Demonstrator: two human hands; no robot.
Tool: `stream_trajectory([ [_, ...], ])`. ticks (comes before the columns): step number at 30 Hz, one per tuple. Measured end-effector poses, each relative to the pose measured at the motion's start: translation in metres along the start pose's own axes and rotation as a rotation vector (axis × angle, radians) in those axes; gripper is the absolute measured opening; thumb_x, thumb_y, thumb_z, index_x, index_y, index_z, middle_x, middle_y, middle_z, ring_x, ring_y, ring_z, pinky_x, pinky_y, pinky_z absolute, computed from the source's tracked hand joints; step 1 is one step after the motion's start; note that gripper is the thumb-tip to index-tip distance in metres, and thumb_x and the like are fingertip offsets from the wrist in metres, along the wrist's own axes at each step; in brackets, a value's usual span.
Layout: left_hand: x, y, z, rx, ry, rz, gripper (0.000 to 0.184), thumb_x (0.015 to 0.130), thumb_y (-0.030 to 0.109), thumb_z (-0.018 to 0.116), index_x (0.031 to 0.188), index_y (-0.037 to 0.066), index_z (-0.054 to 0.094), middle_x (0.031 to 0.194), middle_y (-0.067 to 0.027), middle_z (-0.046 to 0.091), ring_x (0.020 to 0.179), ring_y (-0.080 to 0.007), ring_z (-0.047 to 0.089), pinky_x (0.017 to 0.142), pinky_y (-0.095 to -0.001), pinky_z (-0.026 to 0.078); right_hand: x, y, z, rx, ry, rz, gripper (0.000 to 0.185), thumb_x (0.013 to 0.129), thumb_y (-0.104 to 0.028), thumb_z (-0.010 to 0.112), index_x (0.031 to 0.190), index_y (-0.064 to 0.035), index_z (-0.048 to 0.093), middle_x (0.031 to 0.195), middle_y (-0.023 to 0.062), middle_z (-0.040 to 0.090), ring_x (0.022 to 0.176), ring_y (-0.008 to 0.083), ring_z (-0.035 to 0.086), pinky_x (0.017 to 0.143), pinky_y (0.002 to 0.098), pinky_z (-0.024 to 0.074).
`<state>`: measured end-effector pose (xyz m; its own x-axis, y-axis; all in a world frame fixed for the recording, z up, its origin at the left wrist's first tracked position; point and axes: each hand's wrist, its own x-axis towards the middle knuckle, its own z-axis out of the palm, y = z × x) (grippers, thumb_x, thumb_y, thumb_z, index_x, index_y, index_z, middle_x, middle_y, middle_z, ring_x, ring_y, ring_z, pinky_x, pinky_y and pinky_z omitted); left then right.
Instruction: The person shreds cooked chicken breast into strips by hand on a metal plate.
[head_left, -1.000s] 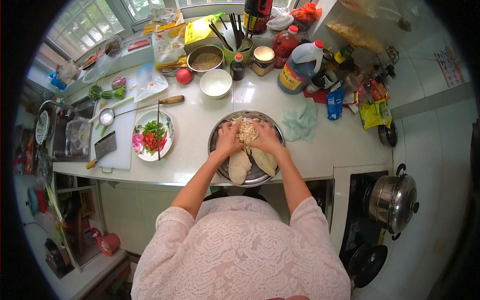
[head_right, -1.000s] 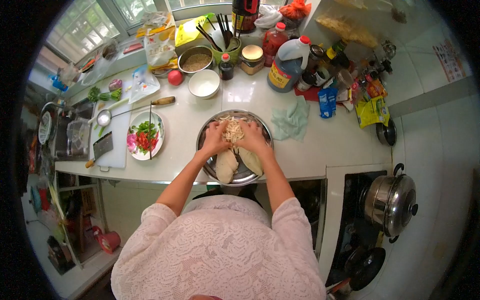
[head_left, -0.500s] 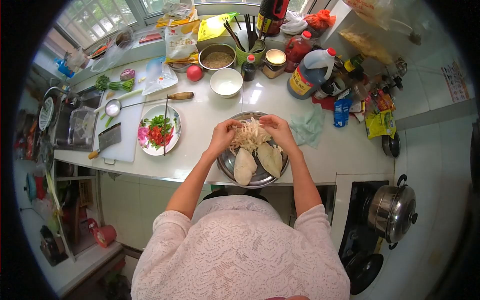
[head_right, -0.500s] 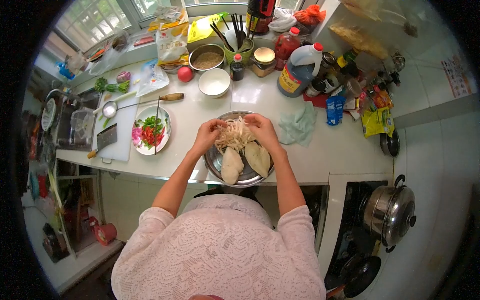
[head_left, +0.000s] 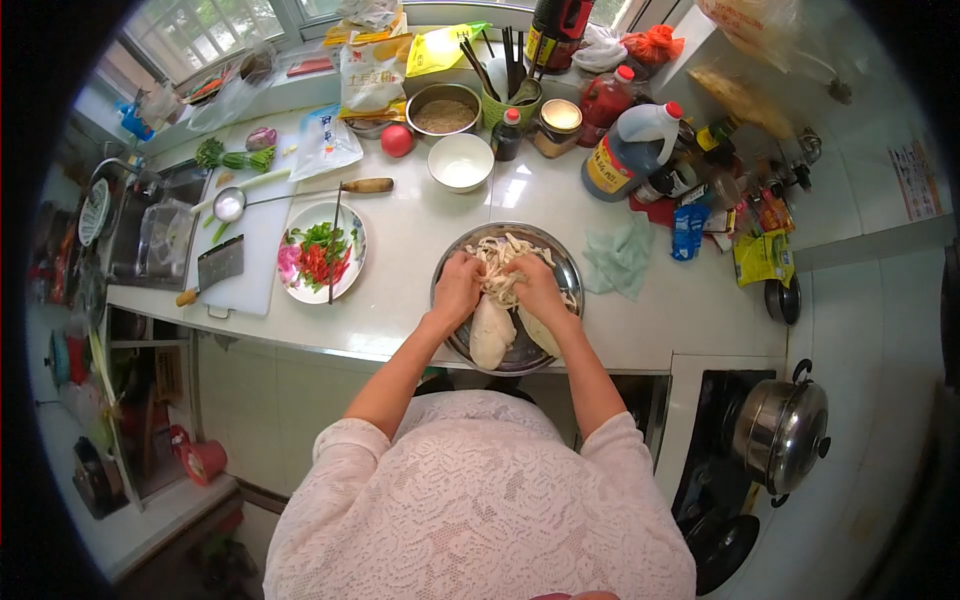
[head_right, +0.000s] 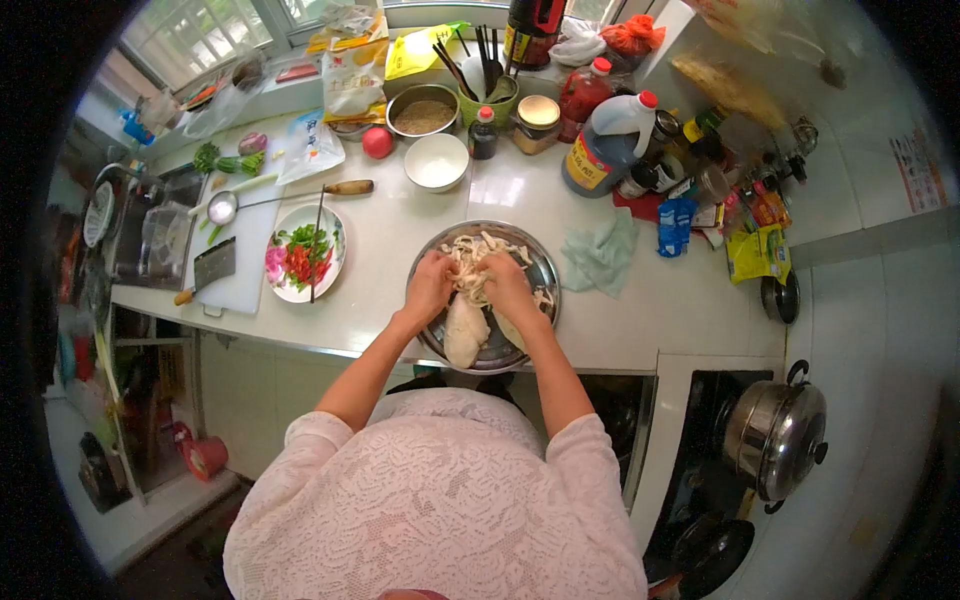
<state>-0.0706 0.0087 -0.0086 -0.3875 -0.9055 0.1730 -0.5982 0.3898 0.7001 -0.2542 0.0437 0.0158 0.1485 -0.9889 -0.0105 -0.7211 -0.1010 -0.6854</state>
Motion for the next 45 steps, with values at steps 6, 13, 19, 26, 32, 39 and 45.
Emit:
stream_trajectory([
  [6,0.0,-0.003,-0.022,-0.145,0.008,-0.211,0.027,0.068,-0.004,0.055,0.093,0.002,0.062,0.097,-0.0156,0.059,0.09,-0.031,0.058,0.079,-0.0378,0.047,-0.01,0.012,-0.028,0.264,0.275,0.18,0.025,0.076,-0.004,0.059,0.101,-0.0024,0.063,0.094,0.0149,0.066,0.085,0.0275,0.064,0.076,0.0336,0.0487],
  [13,-0.002,0.015,-0.004,-0.018,0.062,0.055,0.033,0.069,-0.001,0.059,0.101,0.004,0.063,0.1,-0.0135,0.058,0.101,-0.0311,0.053,0.085,-0.0373,0.045,-0.014,0.029,-0.025,0.437,0.229,0.329,0.022,0.081,-0.009,0.06,0.102,0.0001,0.063,0.085,0.0113,0.066,0.077,0.02,0.061,0.071,0.0305,0.0469],
  [19,0.0,0.01,-0.003,-0.038,-0.019,-0.141,0.016,0.071,0.002,0.062,0.086,0.004,0.066,0.09,-0.0125,0.061,0.089,-0.0307,0.057,0.078,-0.0378,0.046,-0.022,0.036,-0.029,0.266,0.292,0.215,0.023,0.082,-0.01,0.061,0.103,-0.0012,0.065,0.091,0.0113,0.061,0.08,0.0185,0.06,0.071,0.028,0.0461],
  [26,-0.01,0.013,-0.006,-0.11,0.071,-0.097,0.013,0.073,0.003,0.059,0.084,0.004,0.064,0.088,-0.0122,0.06,0.088,-0.0306,0.056,0.08,-0.0398,0.044,-0.016,0.01,-0.029,0.114,0.232,0.165,0.027,0.074,-0.011,0.065,0.1,-0.0041,0.065,0.098,0.0108,0.062,0.096,0.0235,0.057,0.084,0.0372,0.0422],
  [32,-0.013,0.026,-0.006,-0.129,0.144,-0.027,0.019,0.07,0.0,0.06,0.089,0.002,0.064,0.09,-0.0143,0.06,0.088,-0.032,0.056,0.08,-0.0377,0.046,0.01,0.009,0.0,-0.34,0.243,-0.012,0.017,0.072,-0.016,0.067,0.087,-0.0075,0.067,0.092,0.0099,0.062,0.097,0.0265,0.054,0.08,0.0436,0.0377],
  [39,-0.003,0.031,-0.006,-0.625,0.045,-0.205,0.021,0.081,0.008,0.064,0.1,-0.001,0.06,0.093,-0.0064,0.063,0.08,-0.0156,0.06,0.07,-0.0278,0.049,0.003,-0.008,-0.014,0.644,0.106,0.226,0.007,0.076,-0.006,0.066,0.081,-0.0025,0.064,0.076,0.0033,0.063,0.069,0.0142,0.059,0.066,0.0302,0.0461],
  [45,0.004,0.042,-0.012,-1.024,-0.228,-0.398,0.015,0.082,0.008,0.064,0.096,0.003,0.06,0.086,-0.0008,0.062,0.074,-0.008,0.058,0.069,-0.0215,0.048,-0.008,-0.015,-0.023,0.797,0.119,0.255,0.008,0.079,-0.005,0.065,0.085,0.0004,0.062,0.075,0.0012,0.063,0.07,0.0071,0.058,0.063,0.0213,0.0456],
])
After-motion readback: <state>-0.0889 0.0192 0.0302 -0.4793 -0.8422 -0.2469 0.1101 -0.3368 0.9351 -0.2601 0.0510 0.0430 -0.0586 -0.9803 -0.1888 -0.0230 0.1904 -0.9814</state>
